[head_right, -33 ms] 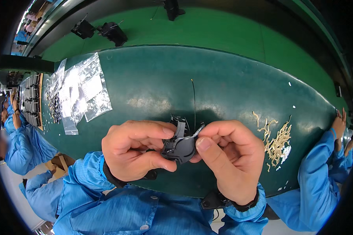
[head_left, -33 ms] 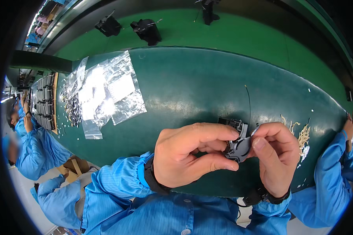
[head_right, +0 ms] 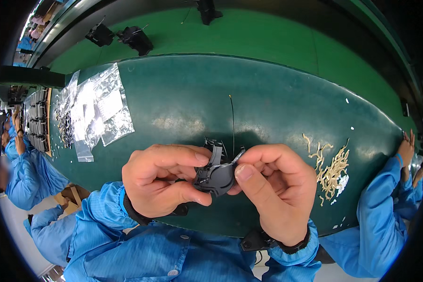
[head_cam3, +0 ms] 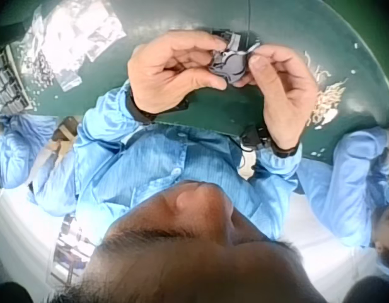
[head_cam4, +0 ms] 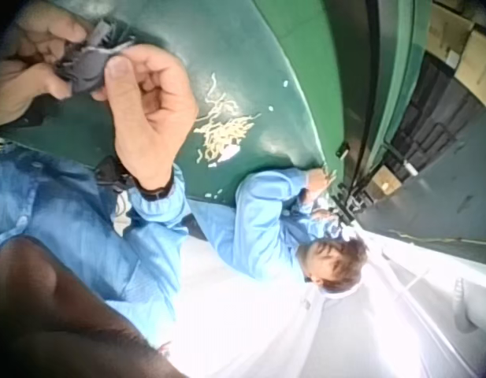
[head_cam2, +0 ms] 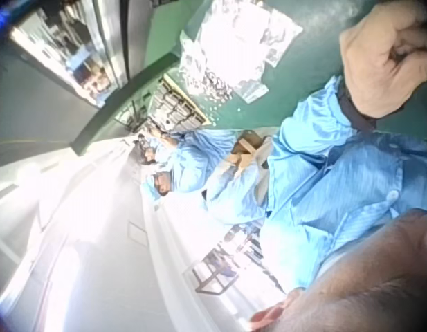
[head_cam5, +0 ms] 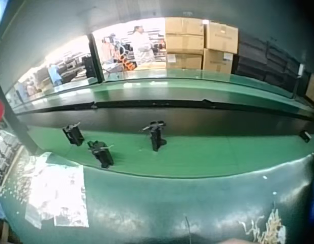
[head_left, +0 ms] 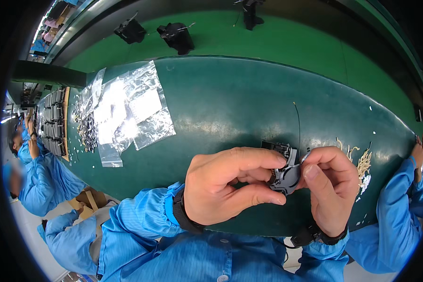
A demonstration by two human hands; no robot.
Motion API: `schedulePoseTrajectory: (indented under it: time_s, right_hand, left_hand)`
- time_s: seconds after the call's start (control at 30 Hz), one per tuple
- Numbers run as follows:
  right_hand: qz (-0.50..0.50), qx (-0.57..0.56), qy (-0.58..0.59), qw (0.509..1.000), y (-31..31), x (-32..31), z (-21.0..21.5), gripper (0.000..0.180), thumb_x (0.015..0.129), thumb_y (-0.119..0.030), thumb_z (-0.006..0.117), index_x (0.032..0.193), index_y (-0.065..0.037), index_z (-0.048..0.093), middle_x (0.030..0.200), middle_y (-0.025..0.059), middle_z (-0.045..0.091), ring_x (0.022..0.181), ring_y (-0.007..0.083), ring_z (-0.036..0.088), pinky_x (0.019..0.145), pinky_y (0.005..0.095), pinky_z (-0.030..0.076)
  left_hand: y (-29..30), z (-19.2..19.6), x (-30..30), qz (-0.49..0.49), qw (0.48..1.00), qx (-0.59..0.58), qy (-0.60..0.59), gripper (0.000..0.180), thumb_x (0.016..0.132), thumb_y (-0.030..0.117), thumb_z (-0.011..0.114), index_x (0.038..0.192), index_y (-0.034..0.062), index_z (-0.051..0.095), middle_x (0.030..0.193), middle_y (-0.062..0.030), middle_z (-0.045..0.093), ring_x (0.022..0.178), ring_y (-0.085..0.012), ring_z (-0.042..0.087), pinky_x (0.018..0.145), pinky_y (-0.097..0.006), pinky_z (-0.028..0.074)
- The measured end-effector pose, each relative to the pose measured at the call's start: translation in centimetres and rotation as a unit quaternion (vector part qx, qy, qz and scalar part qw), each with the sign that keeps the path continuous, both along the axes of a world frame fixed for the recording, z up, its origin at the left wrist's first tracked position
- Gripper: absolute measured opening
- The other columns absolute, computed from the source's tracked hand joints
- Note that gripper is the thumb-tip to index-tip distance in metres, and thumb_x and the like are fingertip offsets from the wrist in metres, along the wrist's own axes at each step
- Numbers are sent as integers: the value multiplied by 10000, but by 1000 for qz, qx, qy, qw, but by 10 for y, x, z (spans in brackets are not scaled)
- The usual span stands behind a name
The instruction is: Assembling small plastic components on a factory production line.
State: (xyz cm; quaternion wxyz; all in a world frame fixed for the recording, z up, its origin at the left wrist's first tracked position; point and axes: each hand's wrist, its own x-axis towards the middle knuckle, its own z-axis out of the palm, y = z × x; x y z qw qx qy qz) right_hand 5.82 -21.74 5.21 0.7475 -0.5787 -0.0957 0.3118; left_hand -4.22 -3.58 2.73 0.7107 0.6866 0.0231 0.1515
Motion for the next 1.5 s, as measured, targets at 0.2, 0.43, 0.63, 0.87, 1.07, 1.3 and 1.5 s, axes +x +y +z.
schedulePoseTrajectory:
  time_s: [0.2,0.43,0.63,0.87,1.07,1.3,1.5]
  right_hand:
    - [-12,-6,-63,998,2,-2,-6,124,968,16,673,1079,59,640,1030,135,671,839,132,662,733,265,578]
    - [-64,-31,-102,992,4,-6,-3,132,961,30,673,1085,51,635,1055,130,656,881,123,636,782,259,566]
    - [-28,-63,-96,993,5,-6,-4,113,974,27,669,1080,47,637,1072,115,664,922,117,645,832,247,565]
    - [-28,-67,-117,991,5,-7,-6,102,979,9,677,1068,52,650,1105,126,683,958,128,668,853,248,561]
    - [-32,-109,-159,981,7,-10,-6,121,973,-15,697,1069,47,658,1092,147,709,911,124,682,831,257,556]
    - [-39,-117,-189,974,6,-9,-7,115,967,-10,701,1064,39,664,1087,151,720,882,127,694,814,252,549]
    - [-38,-108,-187,976,6,-9,-8,133,965,4,697,1084,42,650,1100,156,717,912,131,693,832,256,559]
  left_hand:
    - [8,1,0,-32,999,44,5,481,784,-32,860,1209,-55,636,1023,-194,732,858,-170,754,727,-277,598]
    - [6,0,2,-27,997,65,8,465,795,-74,845,1202,-75,619,1123,-269,720,879,-174,743,721,-283,595]
    - [5,0,5,-23,993,113,-27,447,765,-42,877,1140,-55,635,1145,-273,720,878,-184,750,731,-281,596]
    - [2,4,6,14,992,123,2,389,757,31,878,1101,1,700,1112,-143,751,866,-220,762,720,-291,615]
    - [4,4,7,19,983,183,11,422,733,-2,908,1091,-13,685,1095,-210,754,840,-186,761,721,-285,610]
    - [4,4,8,16,986,164,8,410,735,-7,904,1086,-19,692,1095,-203,756,853,-188,766,724,-280,611]
    - [5,6,8,14,987,159,6,414,733,-18,903,1089,-25,691,1103,-211,755,850,-186,764,723,-276,607]
